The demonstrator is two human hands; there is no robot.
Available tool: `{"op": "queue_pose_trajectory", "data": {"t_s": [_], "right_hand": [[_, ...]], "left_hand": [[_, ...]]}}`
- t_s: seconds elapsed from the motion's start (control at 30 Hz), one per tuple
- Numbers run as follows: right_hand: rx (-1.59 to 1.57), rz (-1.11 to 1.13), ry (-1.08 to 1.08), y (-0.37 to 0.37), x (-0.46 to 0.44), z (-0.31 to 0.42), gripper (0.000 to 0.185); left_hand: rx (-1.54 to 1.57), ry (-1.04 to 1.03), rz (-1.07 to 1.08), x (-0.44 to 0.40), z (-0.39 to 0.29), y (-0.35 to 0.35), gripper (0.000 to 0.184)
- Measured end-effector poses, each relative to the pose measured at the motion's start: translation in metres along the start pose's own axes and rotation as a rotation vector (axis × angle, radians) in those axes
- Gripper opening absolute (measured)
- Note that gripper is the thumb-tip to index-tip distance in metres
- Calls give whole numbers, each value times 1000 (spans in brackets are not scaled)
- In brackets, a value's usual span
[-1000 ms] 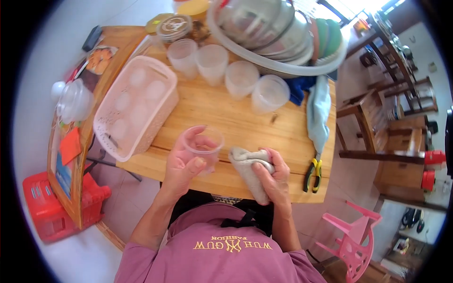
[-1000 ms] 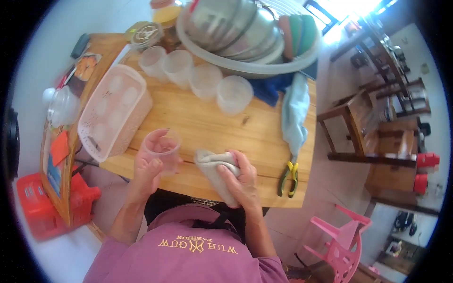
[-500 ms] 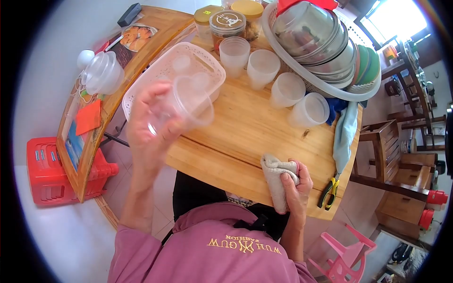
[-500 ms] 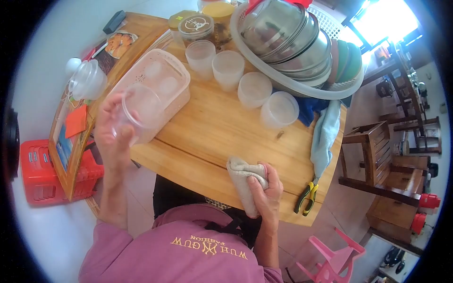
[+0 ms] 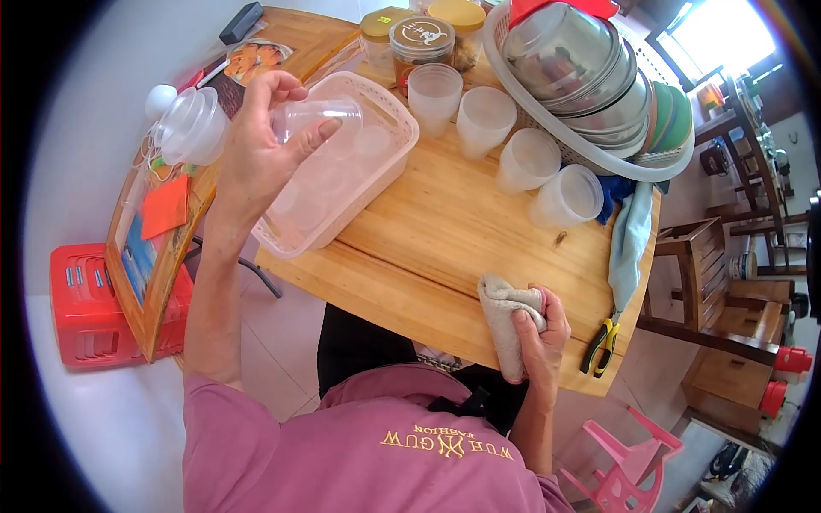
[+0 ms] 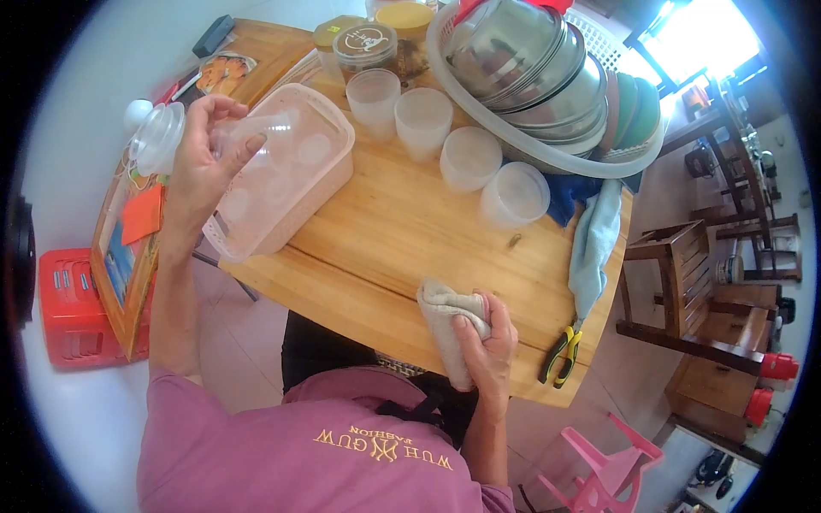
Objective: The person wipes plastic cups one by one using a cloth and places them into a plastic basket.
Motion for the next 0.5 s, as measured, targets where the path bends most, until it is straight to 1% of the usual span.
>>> {"op": "queue_pose_trajectory", "data": {"t_s": [0.03,0.17,0.23,0.37,0.43,0.5], "right_hand": [[-1,1,-5,0,0,0,38],[25,-10,8,0,1,-3,38],[32,-11,4,0,1,-2,39],[29,-14,21,-1,1,-4,39],[49,-13,33,-1,1,-3,39],[51,-15,35,-1,1,-4,39]], "left_hand": [[-85,-78,22,-5,4,-1,56],[-140,-80,88,-13,6,-15,57],[-221,-219,62,-13,7,-24,57],[-261,-238,88,-14,4,-35,57],[-273,-212,142,-14,5,-39,60],[-279,-231,123,-13,8,-41,61]]}}
Point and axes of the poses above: each hand's wrist, its own x-axis away from the middle knuckle, its own y-axis out of the back of the hand, z = x × y, the point moved 1 cm from there along -x, towards the middle knuckle, and after that the axes turned 13 degrees about -z, right-handed, at the moved point
